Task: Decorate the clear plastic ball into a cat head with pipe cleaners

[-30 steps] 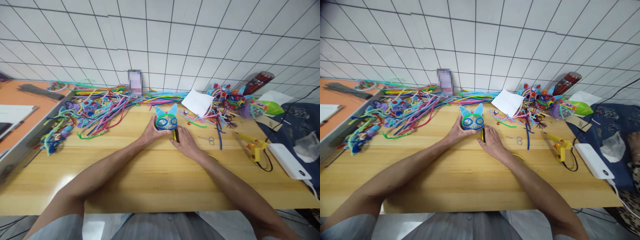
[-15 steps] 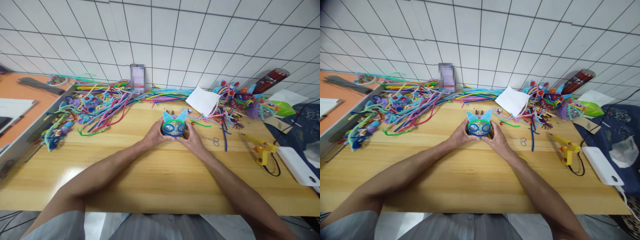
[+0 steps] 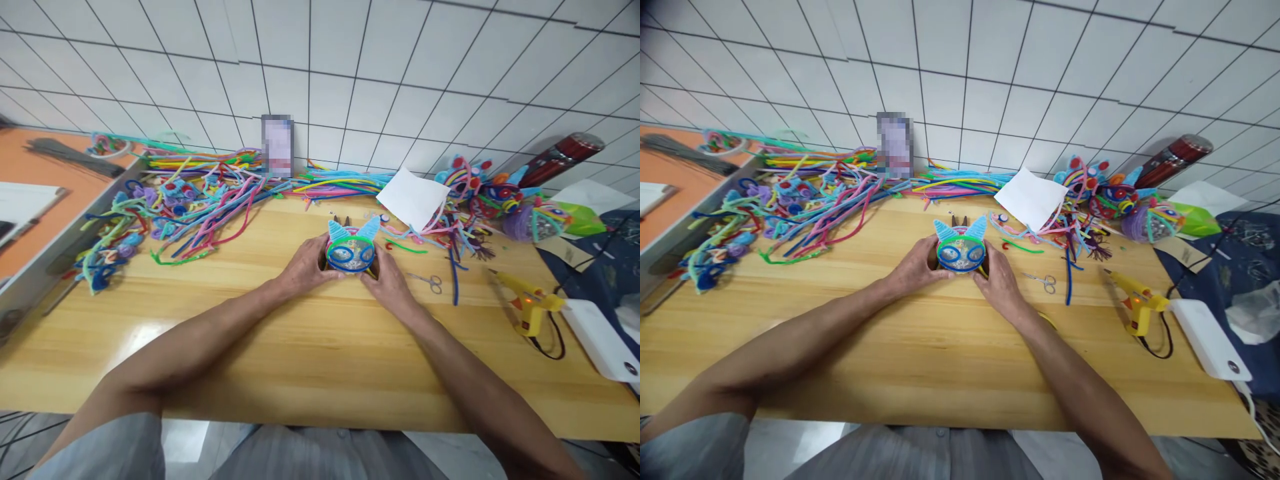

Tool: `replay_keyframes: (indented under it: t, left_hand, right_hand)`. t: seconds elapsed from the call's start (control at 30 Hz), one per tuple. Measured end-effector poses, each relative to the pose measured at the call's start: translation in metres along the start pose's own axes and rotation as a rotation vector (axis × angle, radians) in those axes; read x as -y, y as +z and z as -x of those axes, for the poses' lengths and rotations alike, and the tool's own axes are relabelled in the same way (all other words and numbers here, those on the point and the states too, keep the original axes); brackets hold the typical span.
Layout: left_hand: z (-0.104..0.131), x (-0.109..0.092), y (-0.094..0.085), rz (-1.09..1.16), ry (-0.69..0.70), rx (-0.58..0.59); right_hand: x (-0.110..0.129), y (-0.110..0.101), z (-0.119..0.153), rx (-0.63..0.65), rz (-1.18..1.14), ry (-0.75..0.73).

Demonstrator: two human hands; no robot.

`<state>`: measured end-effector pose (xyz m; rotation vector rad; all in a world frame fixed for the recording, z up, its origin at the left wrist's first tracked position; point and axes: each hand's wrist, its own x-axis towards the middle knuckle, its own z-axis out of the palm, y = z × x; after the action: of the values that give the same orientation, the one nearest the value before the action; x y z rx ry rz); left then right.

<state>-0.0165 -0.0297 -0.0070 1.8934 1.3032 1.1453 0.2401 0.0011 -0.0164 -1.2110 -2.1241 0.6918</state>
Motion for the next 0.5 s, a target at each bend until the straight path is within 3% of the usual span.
replay_keyframes:
  t: [0.3,0.5]
  left_hand:
    - [0.006,0.018,0.004,-0.145,-0.045,0.034]
    - [0.005,0.017,0.002,-0.134,-0.034,0.042]
  right_hand:
    - [0.000,-0.002,0.004,0.010,0.104,-0.098]
    - [0.000,-0.003,0.004,0.036,0.152,-0.128]
